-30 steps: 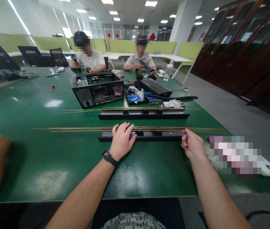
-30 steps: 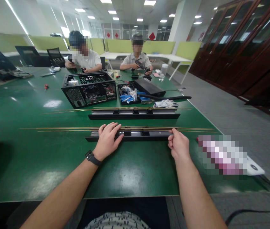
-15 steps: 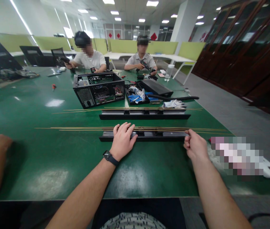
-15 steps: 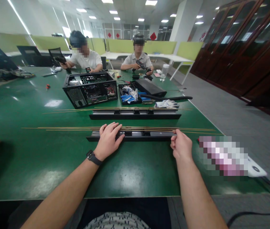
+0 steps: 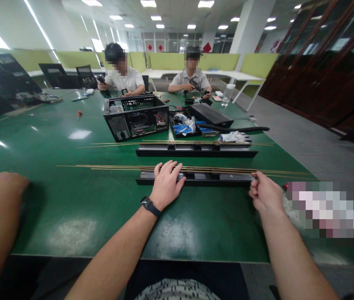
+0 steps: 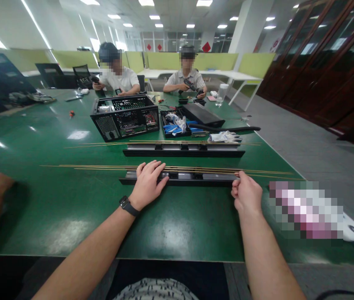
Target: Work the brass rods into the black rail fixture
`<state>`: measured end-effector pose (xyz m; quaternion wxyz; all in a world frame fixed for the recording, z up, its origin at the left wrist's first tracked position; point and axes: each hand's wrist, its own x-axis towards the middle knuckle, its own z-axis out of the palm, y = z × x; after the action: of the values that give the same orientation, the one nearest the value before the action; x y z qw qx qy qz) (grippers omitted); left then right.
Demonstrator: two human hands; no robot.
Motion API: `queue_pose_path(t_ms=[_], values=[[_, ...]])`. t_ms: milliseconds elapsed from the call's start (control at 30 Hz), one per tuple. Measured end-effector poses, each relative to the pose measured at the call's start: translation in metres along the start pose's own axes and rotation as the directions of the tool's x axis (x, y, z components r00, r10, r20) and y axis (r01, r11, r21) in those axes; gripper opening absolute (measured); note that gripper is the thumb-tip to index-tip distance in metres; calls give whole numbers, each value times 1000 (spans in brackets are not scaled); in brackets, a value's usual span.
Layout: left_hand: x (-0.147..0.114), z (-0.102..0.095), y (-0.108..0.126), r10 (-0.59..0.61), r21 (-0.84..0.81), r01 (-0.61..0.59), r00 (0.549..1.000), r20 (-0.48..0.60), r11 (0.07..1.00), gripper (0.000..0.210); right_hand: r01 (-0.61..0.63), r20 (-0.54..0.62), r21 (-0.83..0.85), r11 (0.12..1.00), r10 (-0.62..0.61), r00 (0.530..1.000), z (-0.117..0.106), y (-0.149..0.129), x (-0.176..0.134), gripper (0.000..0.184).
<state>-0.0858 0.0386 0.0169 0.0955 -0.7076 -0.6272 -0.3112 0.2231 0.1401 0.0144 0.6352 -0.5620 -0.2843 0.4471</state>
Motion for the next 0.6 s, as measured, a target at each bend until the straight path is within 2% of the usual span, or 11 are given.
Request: queue_pose_path(t_ms=[67, 267, 467, 600], values=[[0, 0, 0, -3, 2, 3, 1000, 2, 1000, 42, -4, 17, -11, 1000, 4, 1000, 0, 1, 0, 18], [0, 1, 0, -10, 0, 10, 1000, 13, 1000, 42, -19, 165, -39, 999, 25, 986, -3, 6, 1, 22], [0, 1, 0, -10, -2, 10, 1000, 10, 1000, 42, -14, -3, 14, 1000, 14, 1000, -2, 2, 4, 14], [0, 1, 0, -9, -1, 9, 1000, 8, 1000, 41, -8, 18, -22, 1000, 8, 1000, -2, 3, 3, 16]])
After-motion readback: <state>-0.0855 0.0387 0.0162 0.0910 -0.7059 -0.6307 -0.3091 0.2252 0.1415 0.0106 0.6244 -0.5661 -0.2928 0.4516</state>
